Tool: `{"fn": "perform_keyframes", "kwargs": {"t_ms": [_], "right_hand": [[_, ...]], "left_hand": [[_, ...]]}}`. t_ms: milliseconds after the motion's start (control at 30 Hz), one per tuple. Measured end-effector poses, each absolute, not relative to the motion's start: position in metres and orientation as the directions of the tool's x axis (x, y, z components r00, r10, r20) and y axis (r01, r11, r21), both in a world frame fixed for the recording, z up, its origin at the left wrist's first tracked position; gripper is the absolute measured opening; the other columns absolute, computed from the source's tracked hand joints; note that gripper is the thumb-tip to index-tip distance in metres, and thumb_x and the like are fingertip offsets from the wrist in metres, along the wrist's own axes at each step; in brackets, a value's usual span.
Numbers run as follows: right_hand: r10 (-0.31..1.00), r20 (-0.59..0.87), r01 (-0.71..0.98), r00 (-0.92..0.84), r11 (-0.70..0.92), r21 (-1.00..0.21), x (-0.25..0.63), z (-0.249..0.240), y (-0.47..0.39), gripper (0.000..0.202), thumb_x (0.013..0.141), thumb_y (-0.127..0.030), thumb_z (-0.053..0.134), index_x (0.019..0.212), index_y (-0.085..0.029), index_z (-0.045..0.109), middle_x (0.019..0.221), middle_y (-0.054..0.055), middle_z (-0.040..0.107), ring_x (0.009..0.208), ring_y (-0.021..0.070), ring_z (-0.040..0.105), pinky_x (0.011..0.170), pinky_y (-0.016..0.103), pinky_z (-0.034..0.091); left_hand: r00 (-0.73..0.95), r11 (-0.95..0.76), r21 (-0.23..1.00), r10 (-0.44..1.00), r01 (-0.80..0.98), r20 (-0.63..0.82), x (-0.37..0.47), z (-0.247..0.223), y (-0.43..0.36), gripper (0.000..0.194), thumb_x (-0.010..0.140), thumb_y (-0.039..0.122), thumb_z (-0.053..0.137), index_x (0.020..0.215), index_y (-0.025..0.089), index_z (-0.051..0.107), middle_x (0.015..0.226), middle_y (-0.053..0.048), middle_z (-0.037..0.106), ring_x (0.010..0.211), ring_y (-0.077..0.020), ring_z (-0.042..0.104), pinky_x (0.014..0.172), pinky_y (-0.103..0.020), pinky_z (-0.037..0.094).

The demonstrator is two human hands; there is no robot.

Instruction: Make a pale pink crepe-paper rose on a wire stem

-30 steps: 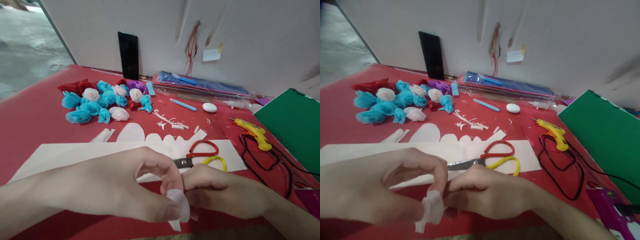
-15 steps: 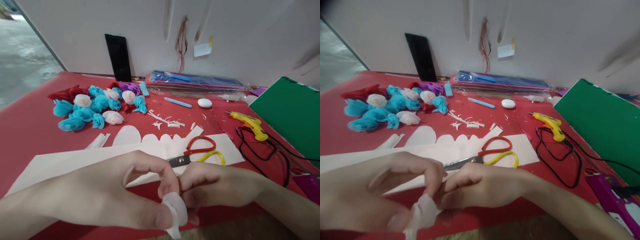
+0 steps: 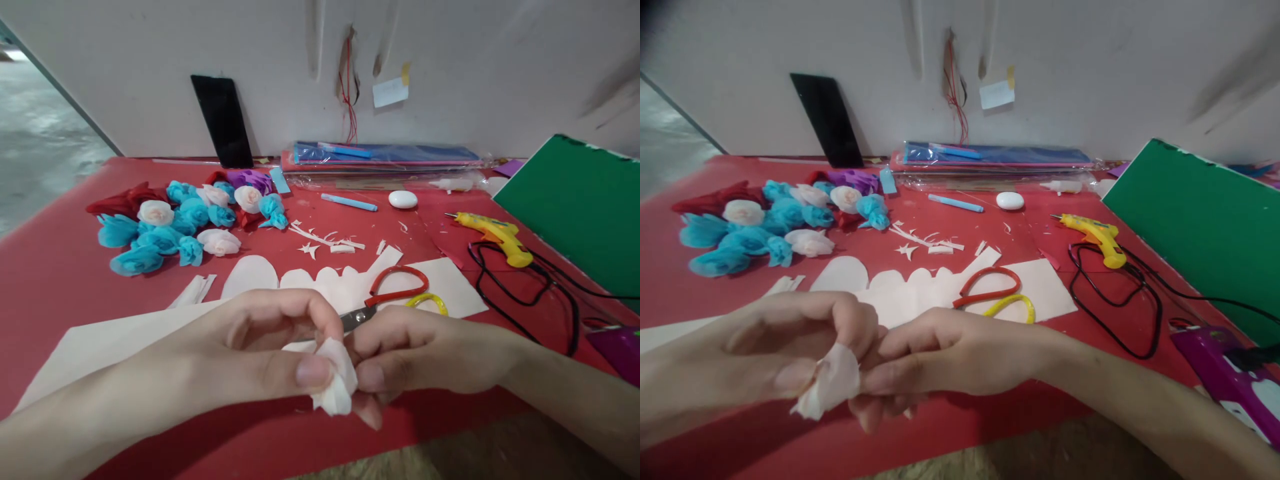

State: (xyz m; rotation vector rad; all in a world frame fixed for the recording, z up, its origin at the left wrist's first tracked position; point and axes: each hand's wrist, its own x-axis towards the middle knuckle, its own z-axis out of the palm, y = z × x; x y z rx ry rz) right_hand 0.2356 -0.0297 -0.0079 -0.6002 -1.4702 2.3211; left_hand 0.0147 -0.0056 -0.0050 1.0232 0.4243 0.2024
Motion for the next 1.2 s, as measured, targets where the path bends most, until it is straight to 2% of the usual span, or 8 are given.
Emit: {"fn": "perform_keyframes", "kwargs": {"t_ms": [200,467,700,800,833,933,1100,1200], "right_hand": [[0.501,-0.173,-0.208,-0.848,-0.615,-0.761,0.236,-0.019,-0.035,0.017,0.094,-0.020,0.054,0.080,-0.012,0.060,0.067,-0.003,0.051,0.055,0.0070,0.044,0.058,0.023,0.034],[0.427,-0.049,-0.313,-0.903,-0.732,-0.605,0.232,-0.032,-0.039,0.018,0.094,-0.019,0.048,0.079,-0.014,0.057,0.054,-0.007,0.041,0.043,0.0087,0.028,0.057,0.027,0.041],[0.366,-0.041,-0.300,-0.930,-0.818,-0.492,0.225,-0.042,-0.046,0.018,0.086,-0.019,0.050,0.069,-0.015,0.051,0.051,-0.005,0.049,0.038,0.0065,0.030,0.052,0.024,0.039],[0.304,-0.121,-0.200,-0.945,-0.831,-0.519,0.226,-0.028,-0.045,0.017,0.085,-0.012,0.044,0.069,-0.015,0.051,0.050,-0.004,0.049,0.043,0.0080,0.040,0.047,0.023,0.028],[0.295,-0.267,-0.111,-0.917,-0.834,-0.541,0.227,-0.022,-0.045,0.023,0.089,-0.009,0.040,0.070,-0.014,0.051,0.049,-0.005,0.047,0.044,0.0071,0.035,0.045,0.023,0.021],[0.265,-0.344,-0.050,-0.901,-0.850,-0.524,0.229,-0.012,-0.044,0.023,0.090,-0.007,0.039,0.071,-0.014,0.052,0.051,-0.006,0.045,0.043,0.0069,0.030,0.046,0.026,0.013],[0.261,-0.137,-0.152,-0.956,-0.834,-0.531,0.221,-0.032,-0.045,0.017,0.083,-0.023,0.056,0.069,-0.015,0.051,0.049,-0.006,0.048,0.039,0.0057,0.035,0.040,0.024,0.019],[0.260,-0.101,-0.173,-0.960,-0.840,-0.514,0.216,-0.041,-0.043,0.010,0.082,-0.019,0.060,0.075,-0.013,0.054,0.055,-0.007,0.049,0.041,0.0047,0.041,0.039,0.021,0.025]], "left_hand": [[0.839,0.477,0.878,0.465,0.029,-0.281,0.013,-0.005,-0.008,0.018,0.088,0.041,0.068,0.094,0.024,0.068,0.093,-0.001,0.074,0.093,-0.0181,0.066,0.089,-0.029,0.050],[0.894,0.517,0.856,0.370,0.027,-0.252,0.013,-0.006,-0.002,0.025,0.085,0.043,0.070,0.098,0.022,0.067,0.094,-0.003,0.071,0.092,-0.0206,0.065,0.083,-0.028,0.049],[0.929,0.599,0.800,0.271,0.044,-0.254,0.015,-0.010,0.000,0.026,0.083,0.036,0.074,0.099,0.017,0.065,0.090,-0.003,0.066,0.082,-0.0132,0.059,0.077,-0.022,0.046],[0.942,0.569,0.820,0.236,0.065,-0.238,0.014,-0.010,0.000,0.026,0.083,0.035,0.073,0.098,0.016,0.063,0.093,-0.004,0.065,0.086,-0.0153,0.060,0.078,-0.023,0.047],[0.949,0.553,0.830,0.218,0.072,-0.227,0.014,-0.010,0.001,0.026,0.084,0.035,0.072,0.098,0.016,0.062,0.093,-0.004,0.064,0.087,-0.0155,0.059,0.078,-0.023,0.047],[0.965,0.514,0.854,0.181,0.074,-0.192,0.012,-0.012,0.003,0.020,0.087,0.032,0.069,0.099,0.017,0.062,0.097,-0.004,0.063,0.090,-0.0148,0.058,0.077,-0.020,0.047],[0.963,0.482,0.869,0.160,0.115,-0.216,0.010,-0.013,0.003,0.007,0.088,0.021,0.066,0.093,0.019,0.061,0.097,-0.003,0.061,0.089,-0.0138,0.059,0.076,-0.019,0.047],[0.962,0.430,0.897,0.182,0.107,-0.202,0.011,-0.011,0.003,0.005,0.088,0.017,0.065,0.091,0.019,0.062,0.093,-0.002,0.061,0.091,-0.0149,0.059,0.080,-0.022,0.049]]}}
